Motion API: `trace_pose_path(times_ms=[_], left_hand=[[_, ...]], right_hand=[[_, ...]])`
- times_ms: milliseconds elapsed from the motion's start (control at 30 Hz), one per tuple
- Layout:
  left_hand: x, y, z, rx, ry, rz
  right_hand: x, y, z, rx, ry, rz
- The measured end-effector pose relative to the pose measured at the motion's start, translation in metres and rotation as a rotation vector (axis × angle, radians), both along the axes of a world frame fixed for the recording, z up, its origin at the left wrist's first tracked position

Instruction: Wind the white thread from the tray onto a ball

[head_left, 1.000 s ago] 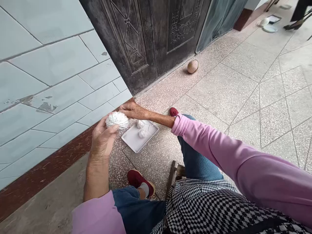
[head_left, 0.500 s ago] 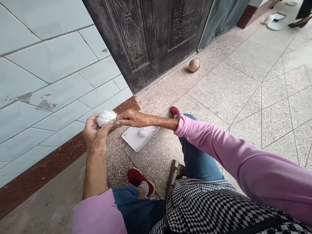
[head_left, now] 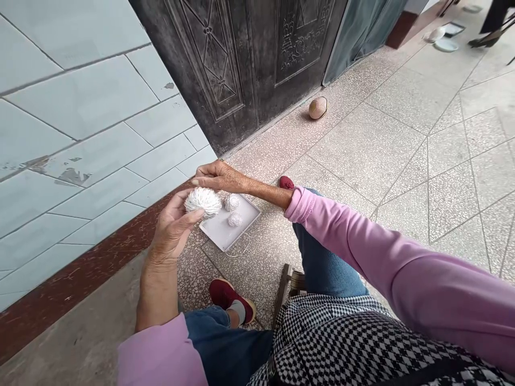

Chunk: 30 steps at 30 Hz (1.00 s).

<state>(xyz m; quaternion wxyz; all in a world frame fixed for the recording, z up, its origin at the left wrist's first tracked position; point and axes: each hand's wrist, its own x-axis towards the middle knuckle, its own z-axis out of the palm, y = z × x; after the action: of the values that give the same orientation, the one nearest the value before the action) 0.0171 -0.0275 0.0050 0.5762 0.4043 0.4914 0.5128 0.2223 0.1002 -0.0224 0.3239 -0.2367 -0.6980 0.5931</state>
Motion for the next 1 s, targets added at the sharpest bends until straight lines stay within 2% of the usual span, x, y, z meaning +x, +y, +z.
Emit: trace_pose_path(times_ms=[167,267,367,500,633,733,833,933,1000], left_hand=[[0.005,0.0,0.004,0.07,-0.133,0.145],[0.008,0.002,0.003,0.097,-0.171,0.216],[0.008,0.008,0.0,0.135,-0.168,0.294],[0.0,0.014,-0.008,0.182,-0.087,0.358],[-0.01,0.019,-0.017,0.157,0.071,0.439],[-0.011,0.021,-0.022,0.134,0.23,0.499],[-0.007,0.017,-0.02,0.106,0.339,0.384],[0.001,0.008,-0.011,0.054,0.285,0.192],[0.008,0.002,-0.003,0.028,0.238,0.115]], right_hand=[[-0.016,0.001,-0.017,0.044,0.066,0.033],[-0.018,-0.004,-0.018,0.047,0.021,-0.012],[-0.012,-0.012,-0.011,0.116,-0.106,-0.027],[-0.004,-0.029,0.004,0.213,-0.189,0.029],[-0.002,-0.042,0.019,0.166,-0.239,0.115],[-0.003,-0.04,0.025,0.1,-0.228,0.125],[-0.001,-0.028,0.023,0.092,-0.109,0.073],[0.004,-0.012,0.014,0.063,-0.035,-0.015],[0.008,-0.005,0.009,0.077,-0.006,-0.046]])
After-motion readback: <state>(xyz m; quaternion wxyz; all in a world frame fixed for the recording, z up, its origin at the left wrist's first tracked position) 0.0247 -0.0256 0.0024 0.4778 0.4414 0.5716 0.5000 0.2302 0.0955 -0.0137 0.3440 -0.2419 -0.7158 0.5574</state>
